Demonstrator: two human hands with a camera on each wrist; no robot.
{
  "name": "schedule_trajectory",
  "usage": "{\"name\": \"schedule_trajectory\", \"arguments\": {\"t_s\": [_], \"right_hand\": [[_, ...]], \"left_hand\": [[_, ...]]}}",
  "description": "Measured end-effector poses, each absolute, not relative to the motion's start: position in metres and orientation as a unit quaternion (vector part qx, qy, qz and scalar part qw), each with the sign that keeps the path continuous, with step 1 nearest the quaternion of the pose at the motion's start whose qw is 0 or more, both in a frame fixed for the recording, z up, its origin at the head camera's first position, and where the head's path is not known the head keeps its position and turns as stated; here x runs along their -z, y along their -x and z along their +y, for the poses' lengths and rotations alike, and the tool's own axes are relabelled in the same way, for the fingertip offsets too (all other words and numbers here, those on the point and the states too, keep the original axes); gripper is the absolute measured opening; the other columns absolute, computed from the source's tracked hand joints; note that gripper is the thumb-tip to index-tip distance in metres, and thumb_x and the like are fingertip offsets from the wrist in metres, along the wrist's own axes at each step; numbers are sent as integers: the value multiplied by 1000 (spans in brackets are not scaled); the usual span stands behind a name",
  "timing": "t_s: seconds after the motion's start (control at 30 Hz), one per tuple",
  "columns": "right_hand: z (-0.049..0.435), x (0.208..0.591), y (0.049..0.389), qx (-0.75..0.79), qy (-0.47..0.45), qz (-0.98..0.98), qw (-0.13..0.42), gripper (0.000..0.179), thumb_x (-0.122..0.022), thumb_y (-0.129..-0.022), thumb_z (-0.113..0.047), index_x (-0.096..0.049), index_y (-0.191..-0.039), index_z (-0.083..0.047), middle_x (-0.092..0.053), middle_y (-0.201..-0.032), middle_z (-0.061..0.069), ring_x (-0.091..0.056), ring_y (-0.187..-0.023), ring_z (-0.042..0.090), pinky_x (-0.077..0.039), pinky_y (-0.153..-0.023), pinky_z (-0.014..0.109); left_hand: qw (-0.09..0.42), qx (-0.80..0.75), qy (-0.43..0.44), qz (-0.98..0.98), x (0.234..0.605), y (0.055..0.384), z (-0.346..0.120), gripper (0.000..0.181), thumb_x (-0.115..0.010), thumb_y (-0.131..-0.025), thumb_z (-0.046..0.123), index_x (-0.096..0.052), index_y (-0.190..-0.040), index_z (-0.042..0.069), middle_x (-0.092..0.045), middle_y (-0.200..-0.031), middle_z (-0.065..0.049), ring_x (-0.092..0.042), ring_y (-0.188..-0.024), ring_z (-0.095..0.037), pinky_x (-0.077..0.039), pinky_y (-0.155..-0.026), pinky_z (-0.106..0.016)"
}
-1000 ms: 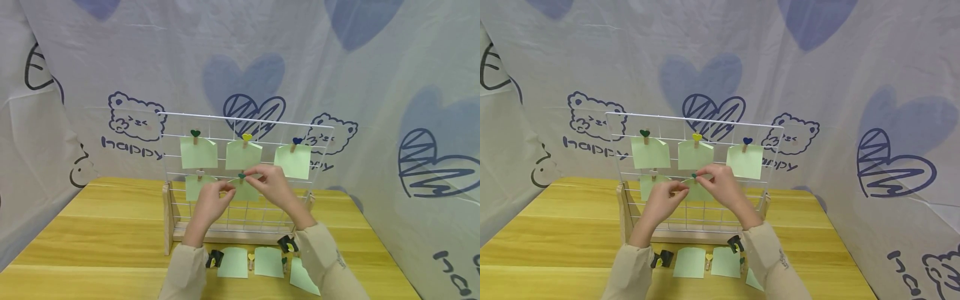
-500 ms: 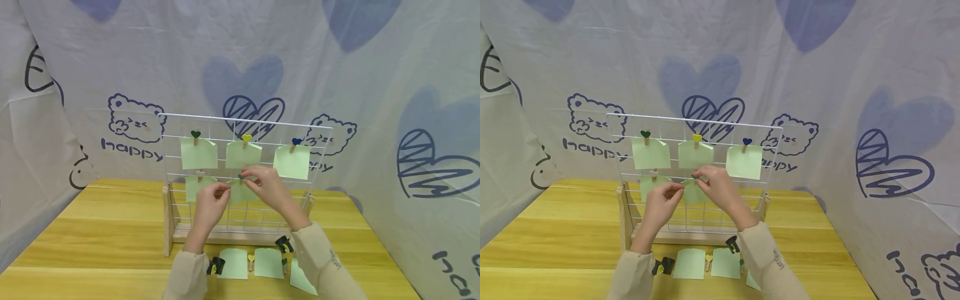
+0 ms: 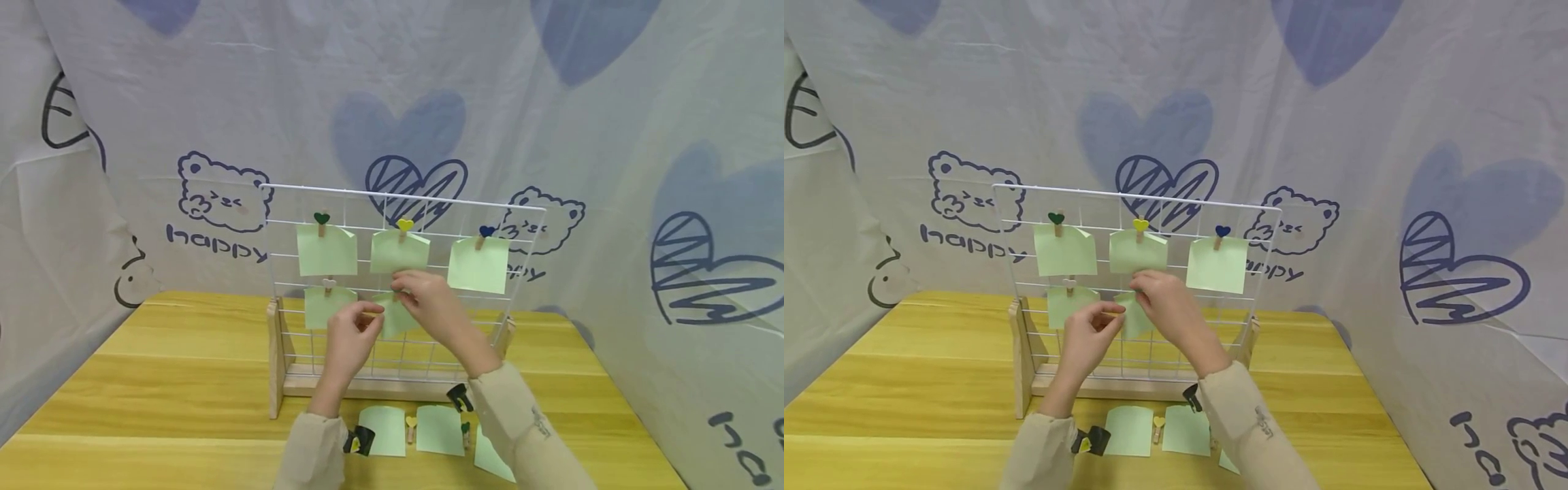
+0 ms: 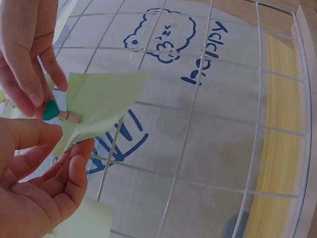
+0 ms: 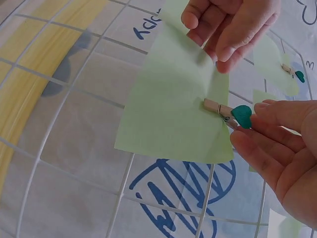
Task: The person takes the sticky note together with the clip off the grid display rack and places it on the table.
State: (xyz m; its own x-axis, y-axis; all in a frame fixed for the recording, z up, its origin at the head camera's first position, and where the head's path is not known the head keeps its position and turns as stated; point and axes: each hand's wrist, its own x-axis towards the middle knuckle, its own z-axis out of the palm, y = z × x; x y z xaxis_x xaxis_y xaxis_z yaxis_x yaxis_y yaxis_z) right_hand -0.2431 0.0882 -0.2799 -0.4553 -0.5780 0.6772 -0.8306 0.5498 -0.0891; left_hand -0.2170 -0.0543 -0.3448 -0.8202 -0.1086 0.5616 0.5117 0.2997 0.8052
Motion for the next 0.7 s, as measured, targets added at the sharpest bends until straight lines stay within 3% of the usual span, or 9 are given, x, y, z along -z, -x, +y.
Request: {"name": "schedule_trajectory", "arguments": {"t_s": [0.7], "right_hand": [[81,279,247,-147,-420,-837,318,20,-60,-73,15,-66,-86,1,-65,-87,9,-61,-79,22,-49,-71,27]], "left_hand": [[245,589,128,-759,345,216,-51,13,-61,-77,-10,-65,-87,-4,-63,-86,-15,-59,-66,-21,-49,-57,-27]]}}
